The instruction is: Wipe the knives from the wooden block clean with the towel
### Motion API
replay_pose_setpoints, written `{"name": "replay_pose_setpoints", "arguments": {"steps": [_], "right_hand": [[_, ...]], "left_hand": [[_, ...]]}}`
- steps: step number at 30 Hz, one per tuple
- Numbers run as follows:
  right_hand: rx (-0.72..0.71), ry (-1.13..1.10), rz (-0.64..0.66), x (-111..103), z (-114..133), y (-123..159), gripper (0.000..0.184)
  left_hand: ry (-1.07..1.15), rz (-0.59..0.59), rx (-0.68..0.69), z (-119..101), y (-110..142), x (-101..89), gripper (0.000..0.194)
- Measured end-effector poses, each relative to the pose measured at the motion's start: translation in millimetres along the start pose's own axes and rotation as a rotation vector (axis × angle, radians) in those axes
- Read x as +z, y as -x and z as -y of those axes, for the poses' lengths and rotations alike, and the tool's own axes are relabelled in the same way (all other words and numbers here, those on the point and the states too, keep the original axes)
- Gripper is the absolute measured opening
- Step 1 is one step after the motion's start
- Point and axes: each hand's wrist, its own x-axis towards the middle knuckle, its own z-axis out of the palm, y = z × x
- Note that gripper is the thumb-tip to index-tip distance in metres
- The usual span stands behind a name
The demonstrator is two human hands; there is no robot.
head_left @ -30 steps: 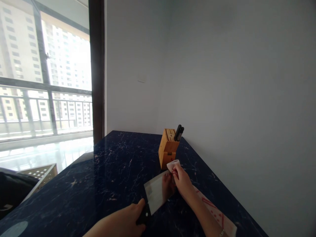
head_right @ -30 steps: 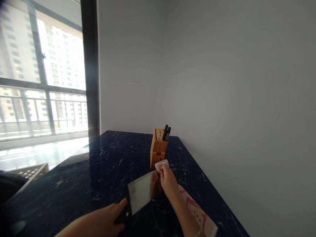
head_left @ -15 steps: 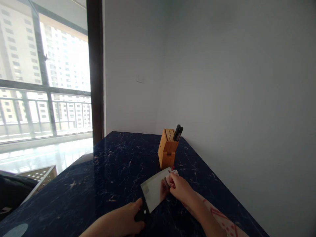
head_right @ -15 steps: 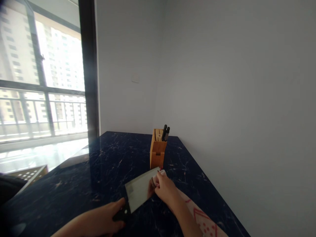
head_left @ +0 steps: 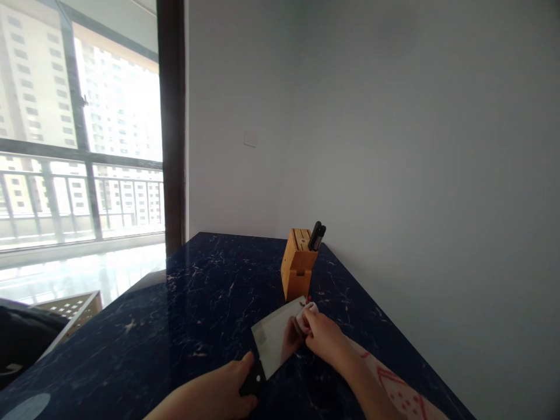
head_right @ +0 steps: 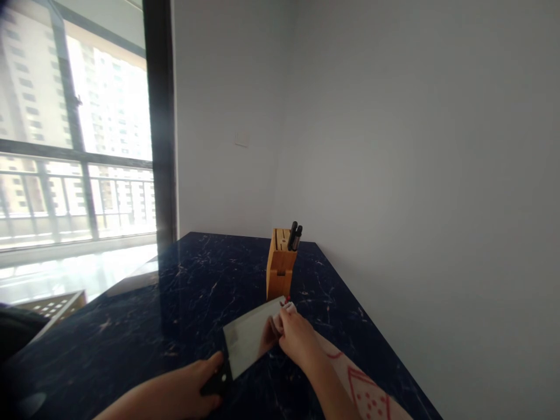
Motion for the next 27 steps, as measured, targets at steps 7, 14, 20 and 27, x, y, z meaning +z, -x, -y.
{"name": "replay_pose_setpoints", "arguments": {"steps": [7,14,20,27], "right_hand": [[-0.247,-0.057,0.137,-1.4,37.3,13.3,0.025],[-0.065,0.252,0.151,-12.8,21.4,12.3,0.031],[0.041,0.284,0.053,-7.5,-0.4,6.6,0.037],[0.114,0.254,-0.078,-2.6,-12.9,-4.1,0.038]], "left_hand": [[-0.016,-0.026,0.010,-2.5,0.7,-2.5,0.032],[0.008,0.002,0.000,-3.4,1.0,-2.4,0.034],[0.003,0.016,-0.022,-2.2,1.5,-0.5,0.037],[-0.081,-0.028,0.003,-3.2,2.4,-0.6,0.047]]}}
